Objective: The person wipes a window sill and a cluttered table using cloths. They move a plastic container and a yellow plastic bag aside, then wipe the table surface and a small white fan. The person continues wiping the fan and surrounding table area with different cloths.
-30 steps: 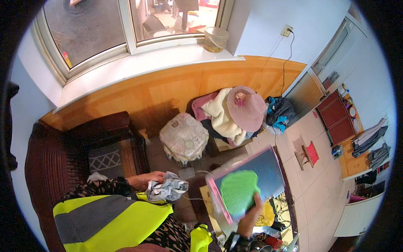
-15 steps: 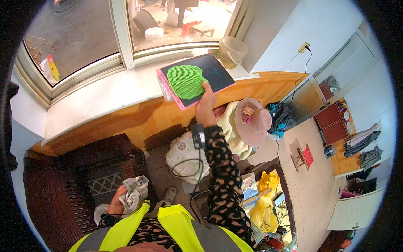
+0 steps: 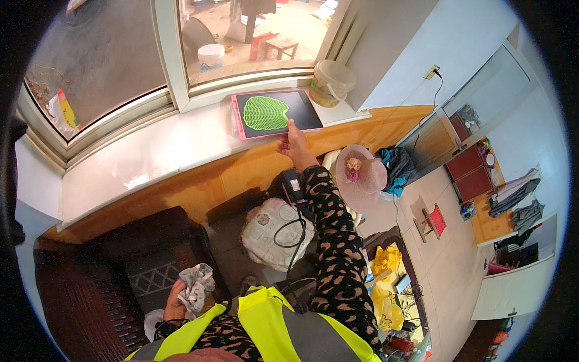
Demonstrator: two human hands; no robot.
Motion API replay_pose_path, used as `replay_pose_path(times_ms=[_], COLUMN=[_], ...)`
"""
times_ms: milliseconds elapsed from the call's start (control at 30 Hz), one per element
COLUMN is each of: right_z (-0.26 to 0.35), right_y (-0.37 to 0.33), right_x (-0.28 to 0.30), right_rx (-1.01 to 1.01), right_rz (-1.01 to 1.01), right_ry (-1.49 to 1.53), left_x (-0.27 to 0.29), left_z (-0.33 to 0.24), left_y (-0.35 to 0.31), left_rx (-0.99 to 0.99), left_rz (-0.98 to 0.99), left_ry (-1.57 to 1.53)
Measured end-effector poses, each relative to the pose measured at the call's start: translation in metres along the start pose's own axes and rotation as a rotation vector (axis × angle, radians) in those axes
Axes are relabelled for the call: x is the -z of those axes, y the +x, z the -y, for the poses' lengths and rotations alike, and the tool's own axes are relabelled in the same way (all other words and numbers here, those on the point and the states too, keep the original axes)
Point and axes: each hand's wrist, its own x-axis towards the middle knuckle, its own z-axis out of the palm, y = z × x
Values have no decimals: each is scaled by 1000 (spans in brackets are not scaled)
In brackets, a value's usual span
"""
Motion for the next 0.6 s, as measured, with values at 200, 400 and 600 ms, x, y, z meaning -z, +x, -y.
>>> replay_pose_path(times_ms=[200,400,600], right_z=[6,-63,-191], right_y=[6,-71,-232], right_x=[-3,27,112], right_rx=[118,93,-30], right_rz=[140,232,184], right_ry=[20,72,15], left_x=[-25,-42,-68], left_z=[-10,-10,3], left_y=[-5,-21,29], left_rx=[25,-524,176], left_rz=[37,386,253], left_ry=[68,904,444])
